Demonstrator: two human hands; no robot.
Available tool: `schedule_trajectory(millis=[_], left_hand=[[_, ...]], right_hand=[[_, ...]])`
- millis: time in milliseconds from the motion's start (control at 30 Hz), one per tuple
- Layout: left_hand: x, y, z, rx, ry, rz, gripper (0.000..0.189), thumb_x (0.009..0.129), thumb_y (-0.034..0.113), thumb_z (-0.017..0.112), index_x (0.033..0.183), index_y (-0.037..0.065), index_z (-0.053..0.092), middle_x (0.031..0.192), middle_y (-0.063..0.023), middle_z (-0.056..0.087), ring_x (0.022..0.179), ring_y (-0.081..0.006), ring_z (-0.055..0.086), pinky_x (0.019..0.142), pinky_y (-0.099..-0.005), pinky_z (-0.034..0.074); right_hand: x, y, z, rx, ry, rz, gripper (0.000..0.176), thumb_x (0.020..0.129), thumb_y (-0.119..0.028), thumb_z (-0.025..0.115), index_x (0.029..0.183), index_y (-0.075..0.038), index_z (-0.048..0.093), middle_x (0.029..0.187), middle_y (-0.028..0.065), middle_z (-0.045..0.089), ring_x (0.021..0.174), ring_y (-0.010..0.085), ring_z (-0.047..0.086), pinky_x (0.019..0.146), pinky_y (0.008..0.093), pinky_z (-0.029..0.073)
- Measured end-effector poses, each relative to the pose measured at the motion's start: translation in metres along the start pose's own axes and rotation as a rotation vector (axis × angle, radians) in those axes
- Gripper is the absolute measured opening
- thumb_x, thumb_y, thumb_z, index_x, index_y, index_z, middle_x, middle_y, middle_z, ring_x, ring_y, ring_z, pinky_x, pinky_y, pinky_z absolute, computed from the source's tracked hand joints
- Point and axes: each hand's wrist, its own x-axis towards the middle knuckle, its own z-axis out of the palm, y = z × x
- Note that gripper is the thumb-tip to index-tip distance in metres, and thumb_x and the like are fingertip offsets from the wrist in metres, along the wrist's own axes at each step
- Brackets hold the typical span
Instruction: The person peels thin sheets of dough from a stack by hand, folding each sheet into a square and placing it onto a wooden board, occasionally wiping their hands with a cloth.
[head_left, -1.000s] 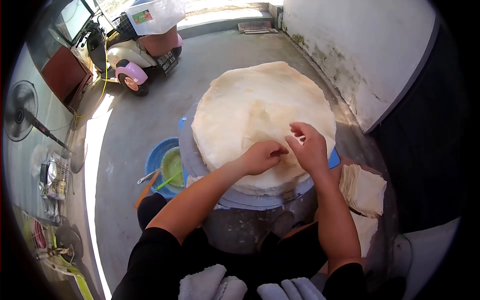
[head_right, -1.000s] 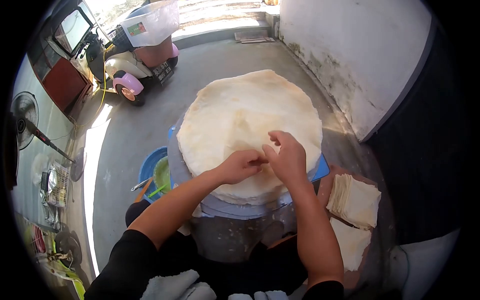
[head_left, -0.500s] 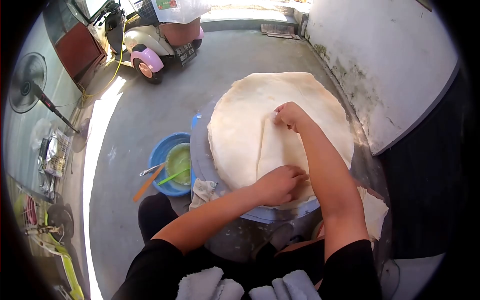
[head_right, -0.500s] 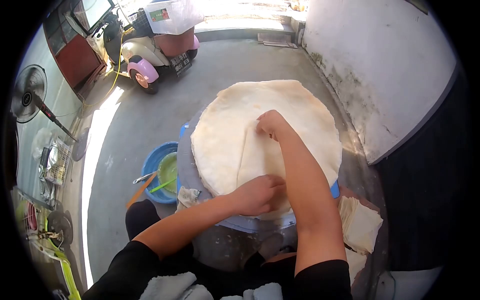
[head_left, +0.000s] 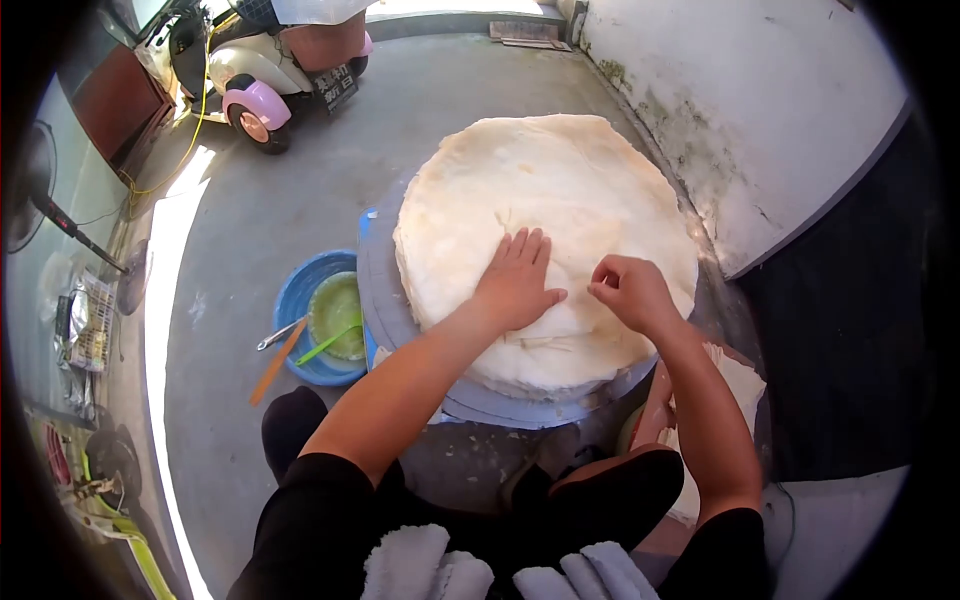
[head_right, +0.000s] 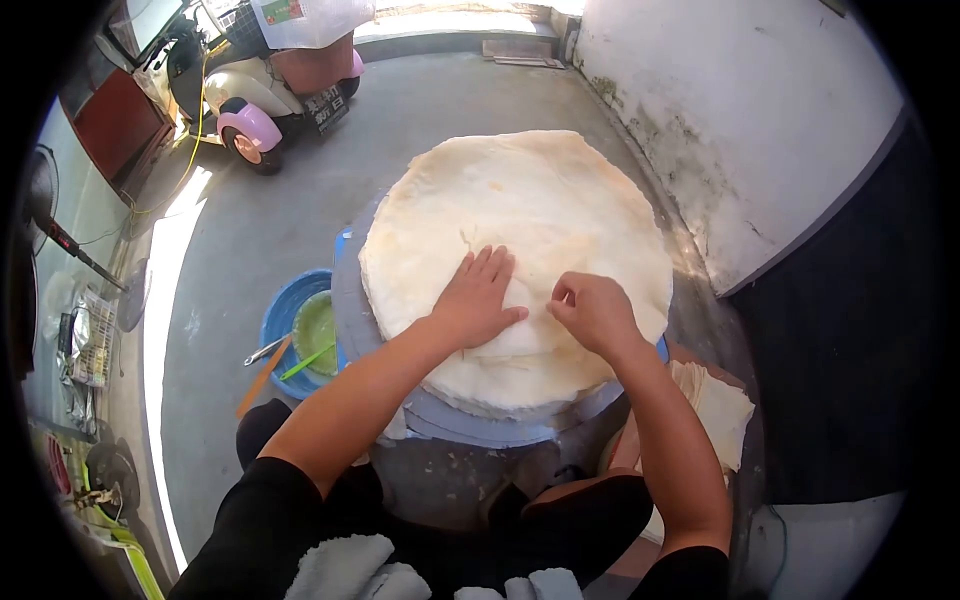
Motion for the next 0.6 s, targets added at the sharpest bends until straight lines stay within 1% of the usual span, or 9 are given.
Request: schedule_trajectory(millis=[67, 233, 267, 333, 400, 433, 467, 533, 600], left_hand=[[-0.002, -0.007, 0.002, -0.074, -0.158, -0.071, 0.085, 0.097, 0.051, 0.054, 0.153, -0.006, 0.025, 0.162, -0.0235, 0.022, 0.152, -0.0372, 0.016, 0.125, -0.0469, 0.014], [-0.004, -0.004, -0.010, -0.084, -0.170, -0.071, 0.084, 0.096, 0.051, 0.058, 0.154, -0.002, 0.028, 0.161, -0.0233, 0.024, 0.151, -0.0378, 0.019, 0.124, -0.0468, 0.016], [-0.011, 0.002, -0.016, -0.086, -0.097, -0.014, 0.082, 0.094, 0.049, 0.061, 0.152, -0.001, 0.031, 0.160, -0.0225, 0.026, 0.151, -0.0374, 0.021, 0.124, -0.0465, 0.019], [-0.026, 0.010, -0.026, -0.090, -0.028, 0.047, 0.081, 0.093, 0.048, 0.063, 0.151, -0.001, 0.035, 0.160, -0.0217, 0.028, 0.150, -0.0370, 0.023, 0.123, -0.0462, 0.021], [-0.045, 0.016, -0.031, -0.112, -0.140, 0.196, 0.075, 0.089, 0.042, 0.069, 0.147, 0.001, 0.043, 0.158, -0.0192, 0.033, 0.148, -0.0370, 0.028, 0.121, -0.0456, 0.028], [-0.053, 0.017, -0.026, -0.137, 0.024, 0.214, 0.065, 0.085, 0.034, 0.074, 0.140, 0.005, 0.053, 0.151, -0.0179, 0.044, 0.142, -0.0364, 0.039, 0.117, -0.0448, 0.034], [-0.057, 0.015, -0.022, -0.134, 0.022, 0.217, 0.065, 0.085, 0.034, 0.074, 0.140, 0.005, 0.053, 0.151, -0.0179, 0.044, 0.142, -0.0364, 0.039, 0.117, -0.0448, 0.034], [-0.062, 0.013, -0.015, -0.331, 0.138, 0.132, 0.052, 0.081, 0.024, 0.077, 0.126, 0.004, 0.060, 0.136, -0.0201, 0.057, 0.129, -0.0391, 0.051, 0.110, -0.0463, 0.041], [-0.064, 0.013, -0.009, -0.357, 0.177, 0.097, 0.047, 0.079, 0.017, 0.075, 0.122, 0.006, 0.061, 0.131, -0.0178, 0.060, 0.128, -0.0380, 0.052, 0.108, -0.0457, 0.041]], right_hand=[[-0.022, 0.022, 0.022, -0.120, -0.054, 0.028, 0.015, 0.080, -0.020, 0.070, 0.089, -0.008, 0.070, 0.083, 0.0132, 0.071, 0.080, 0.0345, 0.068, 0.073, 0.0431, 0.053], [-0.025, 0.025, 0.011, -0.045, -0.070, 0.075, 0.030, 0.078, -0.029, 0.074, 0.095, -0.006, 0.068, 0.087, 0.0148, 0.071, 0.083, 0.0327, 0.069, 0.078, 0.0424, 0.053], [-0.021, 0.025, 0.009, -0.039, -0.064, 0.074, 0.030, 0.078, -0.029, 0.074, 0.095, -0.006, 0.068, 0.087, 0.0148, 0.071, 0.083, 0.0327, 0.069, 0.078, 0.0424, 0.053], [-0.014, 0.027, 0.007, -0.175, 0.157, 0.228, 0.038, 0.077, -0.035, 0.077, 0.091, -0.001, 0.068, 0.087, 0.0171, 0.071, 0.084, 0.0332, 0.069, 0.077, 0.0430, 0.053], [-0.005, 0.022, 0.006, -0.163, 0.075, 0.289, 0.047, 0.074, -0.041, 0.080, 0.092, 0.001, 0.070, 0.090, 0.0197, 0.072, 0.087, 0.0344, 0.070, 0.077, 0.0430, 0.054], [-0.001, 0.020, 0.008, -0.164, 0.001, 0.333, 0.050, 0.071, -0.042, 0.082, 0.094, 0.002, 0.072, 0.092, 0.0203, 0.072, 0.089, 0.0339, 0.071, 0.077, 0.0427, 0.054], [0.003, 0.020, 0.009, -0.166, -0.072, 0.374, 0.053, 0.069, -0.042, 0.083, 0.096, 0.002, 0.073, 0.095, 0.0209, 0.073, 0.091, 0.0335, 0.071, 0.078, 0.0425, 0.055], [0.011, 0.029, 0.014, -0.140, -0.095, 0.391, 0.055, 0.068, -0.041, 0.084, 0.098, 0.003, 0.073, 0.096, 0.0214, 0.073, 0.090, 0.0336, 0.072, 0.077, 0.0418, 0.055], [0.016, 0.041, 0.017, -0.119, -0.120, 0.406, 0.058, 0.066, -0.040, 0.086, 0.101, 0.005, 0.073, 0.097, 0.0218, 0.073, 0.089, 0.0337, 0.072, 0.076, 0.0411, 0.055]])
